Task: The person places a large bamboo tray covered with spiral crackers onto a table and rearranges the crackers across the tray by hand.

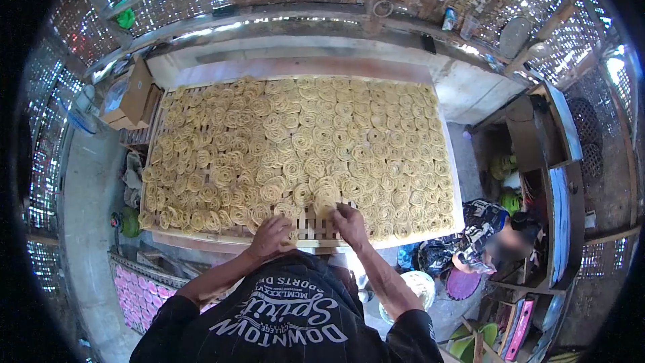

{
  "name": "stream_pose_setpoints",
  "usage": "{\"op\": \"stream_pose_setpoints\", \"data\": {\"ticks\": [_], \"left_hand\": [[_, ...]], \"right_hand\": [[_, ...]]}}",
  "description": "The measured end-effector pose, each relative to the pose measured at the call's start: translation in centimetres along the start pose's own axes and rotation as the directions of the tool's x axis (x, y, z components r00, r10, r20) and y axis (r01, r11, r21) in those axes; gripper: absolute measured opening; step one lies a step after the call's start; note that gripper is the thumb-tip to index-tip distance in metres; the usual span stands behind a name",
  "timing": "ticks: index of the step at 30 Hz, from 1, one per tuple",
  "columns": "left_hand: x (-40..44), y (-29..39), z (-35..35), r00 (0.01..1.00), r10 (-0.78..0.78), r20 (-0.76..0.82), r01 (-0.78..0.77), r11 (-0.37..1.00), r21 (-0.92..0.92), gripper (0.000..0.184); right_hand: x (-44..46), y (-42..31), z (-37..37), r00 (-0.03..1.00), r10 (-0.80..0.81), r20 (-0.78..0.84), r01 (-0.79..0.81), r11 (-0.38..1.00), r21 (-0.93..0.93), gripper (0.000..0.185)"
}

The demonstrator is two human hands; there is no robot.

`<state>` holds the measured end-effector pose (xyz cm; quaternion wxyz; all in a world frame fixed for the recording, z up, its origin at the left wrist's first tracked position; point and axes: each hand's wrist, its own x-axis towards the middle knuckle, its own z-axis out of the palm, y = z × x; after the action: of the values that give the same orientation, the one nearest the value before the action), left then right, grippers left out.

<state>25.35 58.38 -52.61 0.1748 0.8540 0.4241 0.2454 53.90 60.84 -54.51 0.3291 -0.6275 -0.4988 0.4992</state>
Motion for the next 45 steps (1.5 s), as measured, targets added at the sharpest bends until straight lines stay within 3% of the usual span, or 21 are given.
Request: {"op": "stream_pose_setpoints", "data": {"ticks": [2, 5, 6, 8, 9, 12, 13, 15, 19, 24, 28, 31, 32, 35, 38, 40, 41, 42, 43, 44, 45], "left_hand": [[-1.1, -0.7, 0.7, 0.990, 0.090, 0.110, -0.092, 0.996, 0.013, 0.034], [-1.3, -1.1, 1.1, 0.969, 0.159, 0.190, -0.154, 0.987, -0.037, 0.030], [-1.0, -0.9, 0.8, 0.968, 0.217, 0.129, -0.219, 0.976, 0.002, 0.025], [-0.8, -1.6, 0.8, 0.983, 0.171, 0.074, -0.158, 0.974, -0.161, 0.018], [-0.5, -1.7, 0.6, 0.987, 0.149, 0.054, -0.132, 0.960, -0.246, 0.015], [1.8, -0.3, -0.6, 0.942, -0.325, 0.088, 0.333, 0.862, -0.383, 0.011], [2.4, -0.8, 0.0, 0.939, -0.338, 0.067, 0.338, 0.863, -0.376, 0.011], [3.9, -1.4, 1.0, 0.928, -0.372, 0.024, 0.354, 0.860, -0.368, 0.013], [5.6, 0.1, 0.4, 0.972, -0.187, -0.143, 0.172, 0.978, -0.115, 0.020], [8.7, 3.5, 4.3, 0.995, -0.029, -0.093, 0.013, 0.984, -0.176, 0.028], [11.6, 4.6, 9.9, 0.970, 0.218, 0.105, -0.206, 0.972, -0.112, 0.036], [12.2, 3.4, 11.8, 0.923, 0.275, 0.268, -0.247, 0.960, -0.134, 0.039], [12.7, 3.1, 11.4, 0.898, 0.318, 0.303, -0.295, 0.948, -0.120, 0.036], [13.3, 2.3, 10.5, 0.817, 0.494, 0.298, -0.504, 0.862, -0.050, 0.032], [13.5, 1.9, 12.0, 0.899, 0.415, 0.142, -0.400, 0.908, -0.124, 0.026], [14.2, 4.2, 9.9, 0.984, -0.098, 0.152, 0.137, 0.953, -0.271, 0.019], [14.4, 5.0, 9.0, 0.918, -0.352, 0.185, 0.395, 0.857, -0.332, 0.017], [14.0, 3.6, 8.9, 0.897, -0.403, 0.182, 0.442, 0.828, -0.345, 0.018], [13.1, 2.5, 8.7, 0.910, -0.374, 0.179, 0.412, 0.864, -0.291, 0.017], [11.9, 1.6, 8.4, 0.922, -0.343, 0.181, 0.379, 0.894, -0.237, 0.016], [11.3, 1.2, 8.2, 0.934, -0.310, 0.180, 0.342, 0.921, -0.185, 0.016]], "right_hand": [[-1.3, -2.0, -0.7, 0.986, -0.145, -0.081, 0.086, 0.864, -0.497, 0.049], [-5.4, -1.9, -2.9, 0.934, -0.311, 0.175, 0.316, 0.494, -0.810, 0.055], [-6.1, -1.4, -3.2, 0.946, -0.248, 0.207, 0.303, 0.456, -0.837, 0.052], [-4.8, 1.3, -5.2, 0.793, -0.409, 0.450, 0.583, 0.301, -0.754, 0.049], [-4.7, 1.2, -5.6, 0.785, -0.412, 0.463, 0.602, 0.329, -0.728, 0.045], [-4.4, 1.8, -6.8, 0.814, -0.355, 0.460, 0.580, 0.456, -0.675, 0.036], [-4.1, 2.7, -7.2, 0.854, -0.290, 0.433, 0.520, 0.523, -0.675, 0.035], [-4.2, 3.3, -7.5, 0.820, -0.371, 0.435, 0.568, 0.443, -0.693, 0.028], [-5.3, 0.3, -6.9, 0.857, -0.374, 0.354, 0.493, 0.397, -0.774, 0.038], [-7.0, 1.5, -4.8, 0.953, -0.298, 0.058, 0.203, 0.482, -0.852, 0.058], [-7.0, 3.2, -4.8, 0.932, -0.269, 0.243, 0.324, 0.322, -0.889, 0.062], [-6.0, 3.3, -6.2, 0.802, -0.467, 0.372, 0.512, 0.217, -0.831, 0.053], [-5.5, 3.8, -6.3, 0.799, -0.374, 0.471, 0.557, 0.167, -0.813, 0.043], [-4.7, 4.7, -6.2, 0.649, -0.475, 0.595, 0.676, 0.000, -0.737, 0.035], [-4.1, 4.1, -7.0, 0.744, -0.511, 0.431, 0.608, 0.250, -0.754, 0.032], [-3.6, 3.5, -7.2, 0.906, -0.384, 0.180, 0.387, 0.574, -0.722, 0.029], [-3.8, 2.9, -6.6, 0.959, -0.282, 0.018, 0.242, 0.786, -0.570, 0.028], [-4.0, 2.1, -5.8, 0.983, -0.137, -0.119, 0.086, 0.929, -0.360, 0.027], [-4.2, 1.4, -5.0, 0.975, 0.040, -0.217, -0.066, 0.992, -0.111, 0.028], [-4.7, 1.3, -3.9, 0.962, 0.067, -0.263, -0.047, 0.996, 0.081, 0.036], [-4.7, 1.4, -3.2, 0.968, 0.214, -0.129, -0.180, 0.956, 0.234, 0.032]]}}
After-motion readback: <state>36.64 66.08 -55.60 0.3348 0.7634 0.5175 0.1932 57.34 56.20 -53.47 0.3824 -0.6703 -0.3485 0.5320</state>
